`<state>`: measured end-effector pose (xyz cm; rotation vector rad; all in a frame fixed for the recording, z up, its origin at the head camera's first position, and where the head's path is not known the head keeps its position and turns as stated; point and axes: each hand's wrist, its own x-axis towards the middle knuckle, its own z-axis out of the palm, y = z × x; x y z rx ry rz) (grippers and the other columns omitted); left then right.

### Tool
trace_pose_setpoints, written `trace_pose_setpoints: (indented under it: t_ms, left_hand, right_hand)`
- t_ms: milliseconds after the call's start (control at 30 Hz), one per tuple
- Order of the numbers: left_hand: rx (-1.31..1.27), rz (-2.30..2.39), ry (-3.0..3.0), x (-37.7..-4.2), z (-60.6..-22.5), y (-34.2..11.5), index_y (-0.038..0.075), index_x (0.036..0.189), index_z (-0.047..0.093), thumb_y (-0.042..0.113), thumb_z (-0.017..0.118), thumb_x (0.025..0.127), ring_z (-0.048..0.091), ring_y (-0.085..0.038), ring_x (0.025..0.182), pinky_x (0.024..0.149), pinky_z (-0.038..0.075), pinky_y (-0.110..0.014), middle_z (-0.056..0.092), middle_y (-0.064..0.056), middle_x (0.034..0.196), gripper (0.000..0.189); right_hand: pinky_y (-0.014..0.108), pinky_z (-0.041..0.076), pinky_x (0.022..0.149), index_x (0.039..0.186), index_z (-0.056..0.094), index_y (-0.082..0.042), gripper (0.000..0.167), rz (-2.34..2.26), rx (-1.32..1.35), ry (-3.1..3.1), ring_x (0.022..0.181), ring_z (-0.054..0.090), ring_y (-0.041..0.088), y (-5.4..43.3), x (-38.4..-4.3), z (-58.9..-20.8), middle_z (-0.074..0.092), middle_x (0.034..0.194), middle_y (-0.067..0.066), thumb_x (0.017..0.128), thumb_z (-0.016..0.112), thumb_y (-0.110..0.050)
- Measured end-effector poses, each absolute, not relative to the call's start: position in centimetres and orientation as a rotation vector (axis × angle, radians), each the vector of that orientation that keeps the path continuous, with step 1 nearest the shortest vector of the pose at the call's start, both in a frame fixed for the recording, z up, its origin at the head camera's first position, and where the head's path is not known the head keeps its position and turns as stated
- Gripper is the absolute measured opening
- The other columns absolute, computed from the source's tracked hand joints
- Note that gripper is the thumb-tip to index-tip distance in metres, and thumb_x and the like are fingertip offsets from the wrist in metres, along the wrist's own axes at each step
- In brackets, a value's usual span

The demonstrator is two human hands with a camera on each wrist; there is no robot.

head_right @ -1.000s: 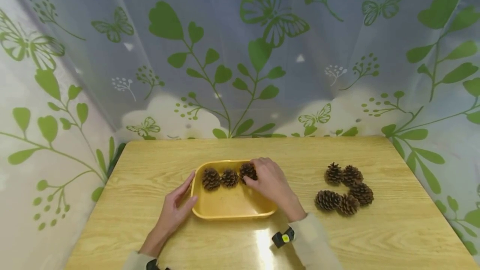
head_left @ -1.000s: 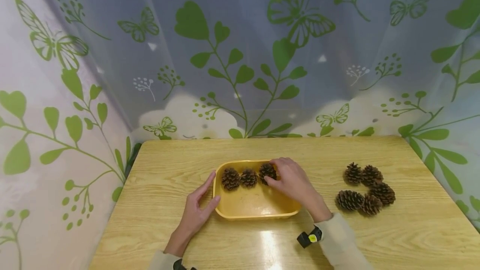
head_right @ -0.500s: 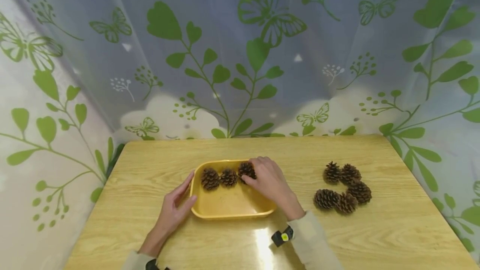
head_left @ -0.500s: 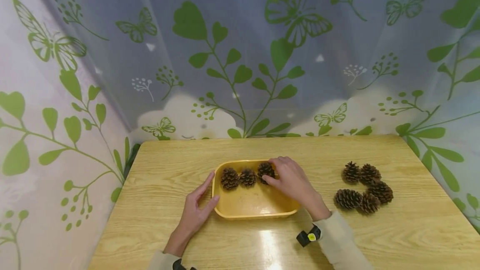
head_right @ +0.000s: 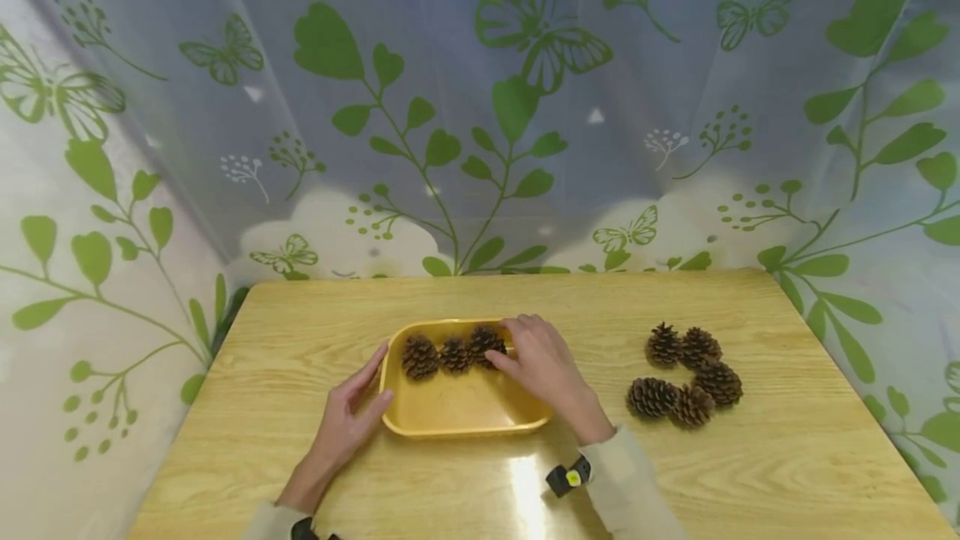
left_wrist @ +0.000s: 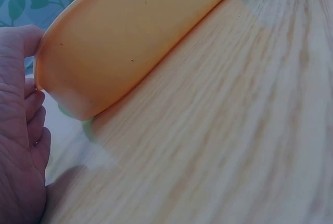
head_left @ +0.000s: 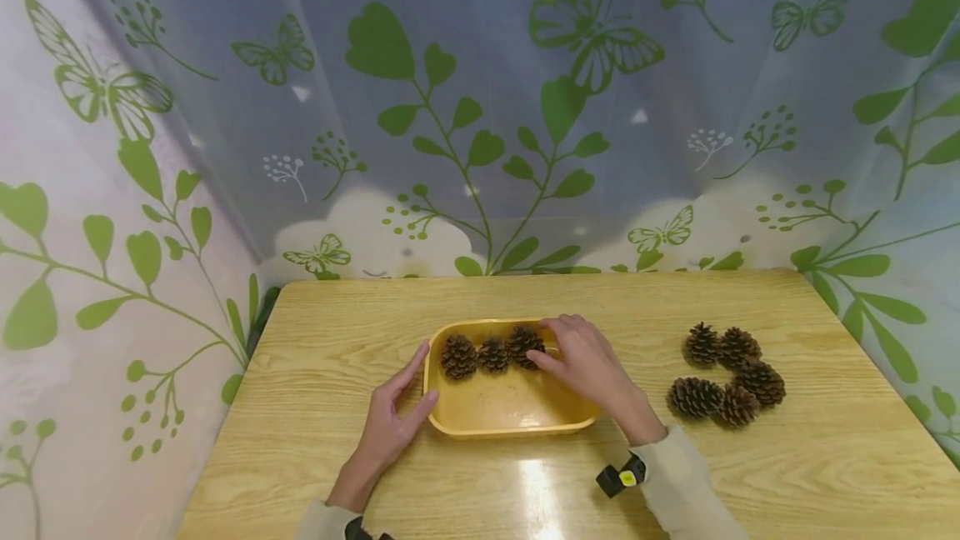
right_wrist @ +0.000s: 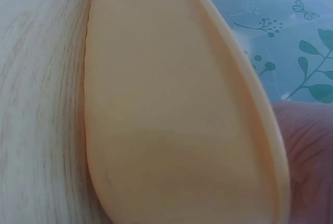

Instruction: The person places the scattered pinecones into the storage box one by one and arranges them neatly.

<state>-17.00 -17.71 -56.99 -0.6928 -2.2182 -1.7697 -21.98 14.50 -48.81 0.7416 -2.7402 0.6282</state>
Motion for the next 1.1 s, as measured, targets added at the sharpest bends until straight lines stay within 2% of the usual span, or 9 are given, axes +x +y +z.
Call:
trace_pose_setpoints:
  t_ms: [67,133,167,300,400,800,1100]
  left_hand:
    - [-0.685,-1.776,-2.224,-17.0,-57.1,-17.7,0.005,0.16,0.041,0.002,0.066,0.1,0.036,-0.023,0.153,0.125,0.028,-0.022,0.042,-0.017,0.163,0.065]
    - [-0.68,-1.777,-2.231,-17.1,-57.1,-17.7,0.005,0.16,0.041,0.002,0.066,0.1,0.036,-0.023,0.153,0.125,0.028,-0.022,0.042,-0.015,0.163,0.065]
    - [-0.676,-1.779,-2.234,-17.1,-57.1,-17.7,0.006,0.16,0.041,0.003,0.066,0.1,0.036,-0.023,0.153,0.125,0.028,-0.022,0.042,-0.015,0.163,0.065]
    - [-0.677,-1.769,-2.236,-17.1,-57.2,-17.6,0.005,0.16,0.041,0.003,0.066,0.1,0.036,-0.024,0.153,0.125,0.028,-0.021,0.042,-0.014,0.163,0.065]
    - [-0.667,-1.763,-2.236,-17.0,-57.2,-17.6,0.005,0.16,0.041,0.003,0.066,0.1,0.037,-0.023,0.153,0.124,0.028,-0.021,0.042,-0.013,0.163,0.065]
    - [-0.669,-1.764,-2.23,-17.0,-57.0,-17.7,0.003,0.159,0.041,0.001,0.067,0.099,0.037,-0.023,0.153,0.124,0.028,-0.021,0.042,-0.015,0.163,0.065]
    - [-0.689,-1.774,-2.22,-17.0,-56.8,-17.6,0.002,0.158,0.042,-0.002,0.066,0.099,0.037,-0.024,0.153,0.124,0.028,-0.021,0.042,-0.017,0.162,0.064]
  right_hand:
    - [0.047,0.059,0.091,0.123,0.072,0.003,0.044,0.64,0.744,-2.735,0.089,0.068,0.027,14.7,-21.9,-48.7,0.074,0.097,0.012,0.094,0.08,-0.029]
    - [0.038,0.058,0.075,0.122,0.072,0.002,0.041,0.652,0.74,-2.716,0.08,0.063,0.02,15.0,-21.7,-48.6,0.071,0.088,0.007,0.093,0.081,-0.026]
    - [0.034,0.054,0.067,0.122,0.072,0.002,0.041,0.66,0.735,-2.706,0.075,0.058,0.017,15.1,-21.6,-48.6,0.067,0.083,0.005,0.092,0.082,-0.024]
    - [0.023,0.04,0.053,0.121,0.073,0.002,0.039,0.695,0.711,-2.686,0.063,0.044,0.008,15.9,-21.2,-48.5,0.056,0.073,0.001,0.091,0.083,-0.021]
    - [0.021,0.034,0.049,0.121,0.073,0.003,0.038,0.724,0.708,-2.691,0.059,0.039,0.006,16.2,-21.0,-48.4,0.054,0.072,0.002,0.092,0.082,-0.02]
    - [0.021,0.029,0.047,0.126,0.071,0.003,0.038,0.82,0.638,-2.718,0.057,0.035,0.007,17.6,-20.0,-48.7,0.052,0.073,0.004,0.094,0.079,-0.018]
    - [0.022,0.032,0.048,0.129,0.069,0.003,0.041,0.867,0.589,-2.723,0.058,0.038,0.007,18.6,-19.4,-48.9,0.05,0.073,-0.003,0.096,0.077,-0.02]
